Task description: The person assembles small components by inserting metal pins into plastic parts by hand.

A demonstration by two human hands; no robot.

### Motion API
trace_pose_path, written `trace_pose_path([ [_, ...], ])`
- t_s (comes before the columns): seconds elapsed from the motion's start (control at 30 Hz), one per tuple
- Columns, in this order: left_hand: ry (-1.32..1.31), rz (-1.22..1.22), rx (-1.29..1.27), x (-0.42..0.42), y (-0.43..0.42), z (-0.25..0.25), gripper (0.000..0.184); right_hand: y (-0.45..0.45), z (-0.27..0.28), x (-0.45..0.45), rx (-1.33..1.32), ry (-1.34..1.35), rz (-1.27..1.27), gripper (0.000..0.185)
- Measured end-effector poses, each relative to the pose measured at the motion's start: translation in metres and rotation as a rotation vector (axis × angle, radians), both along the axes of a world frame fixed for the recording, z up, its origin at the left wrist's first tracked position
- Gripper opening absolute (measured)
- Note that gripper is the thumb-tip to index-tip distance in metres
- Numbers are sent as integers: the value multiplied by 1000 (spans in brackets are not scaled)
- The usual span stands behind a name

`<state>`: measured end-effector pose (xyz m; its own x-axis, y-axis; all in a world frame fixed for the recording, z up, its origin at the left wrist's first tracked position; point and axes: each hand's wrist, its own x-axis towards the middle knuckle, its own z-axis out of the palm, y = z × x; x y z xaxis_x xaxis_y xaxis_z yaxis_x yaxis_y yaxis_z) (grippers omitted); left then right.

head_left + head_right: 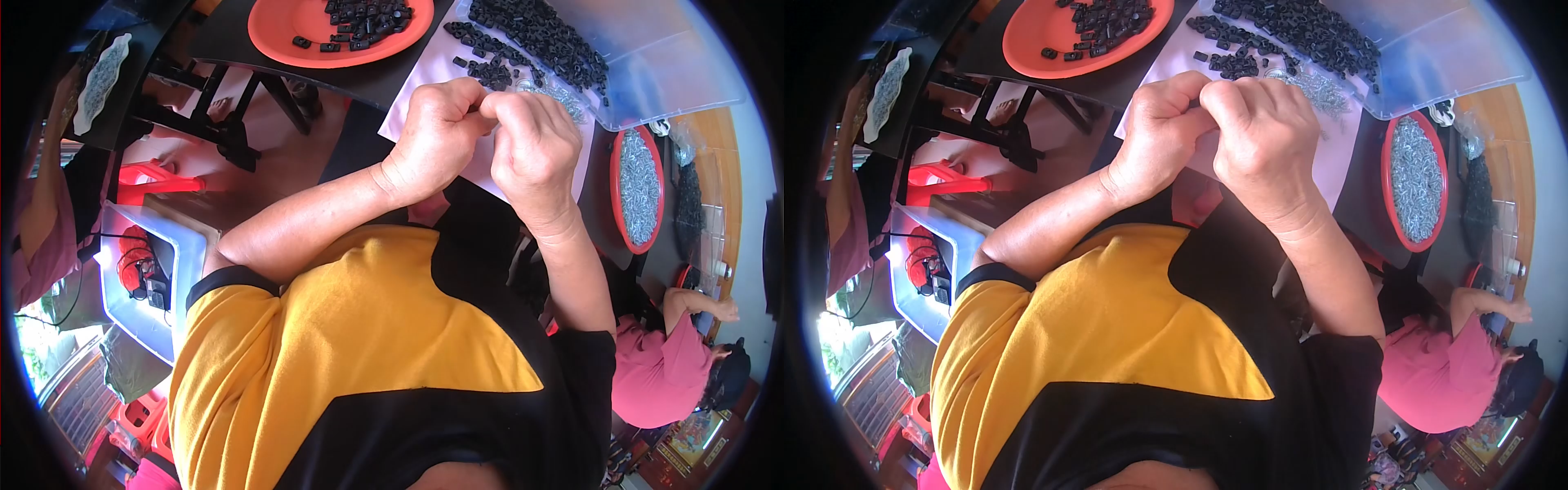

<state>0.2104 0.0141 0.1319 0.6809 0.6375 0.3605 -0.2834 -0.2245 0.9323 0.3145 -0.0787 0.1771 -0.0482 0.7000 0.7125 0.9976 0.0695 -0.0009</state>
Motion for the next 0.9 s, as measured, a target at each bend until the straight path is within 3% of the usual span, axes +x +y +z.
trace_pose_path([
  [0.23,-19,16,-21,3,-4,-2,9,-1,2,5,-54,7,32,22],
  [0.47,-7,50,-19,2,-3,2,5,1,-10,-11,76,5,-100,25],
  [0.77,66,10,-152,-7,-7,11,6,-4,-2,-6,59,240,33,33],
  [0.9,70,29,-132,-9,-11,16,6,-7,-5,-13,92,69,-53,29],
])
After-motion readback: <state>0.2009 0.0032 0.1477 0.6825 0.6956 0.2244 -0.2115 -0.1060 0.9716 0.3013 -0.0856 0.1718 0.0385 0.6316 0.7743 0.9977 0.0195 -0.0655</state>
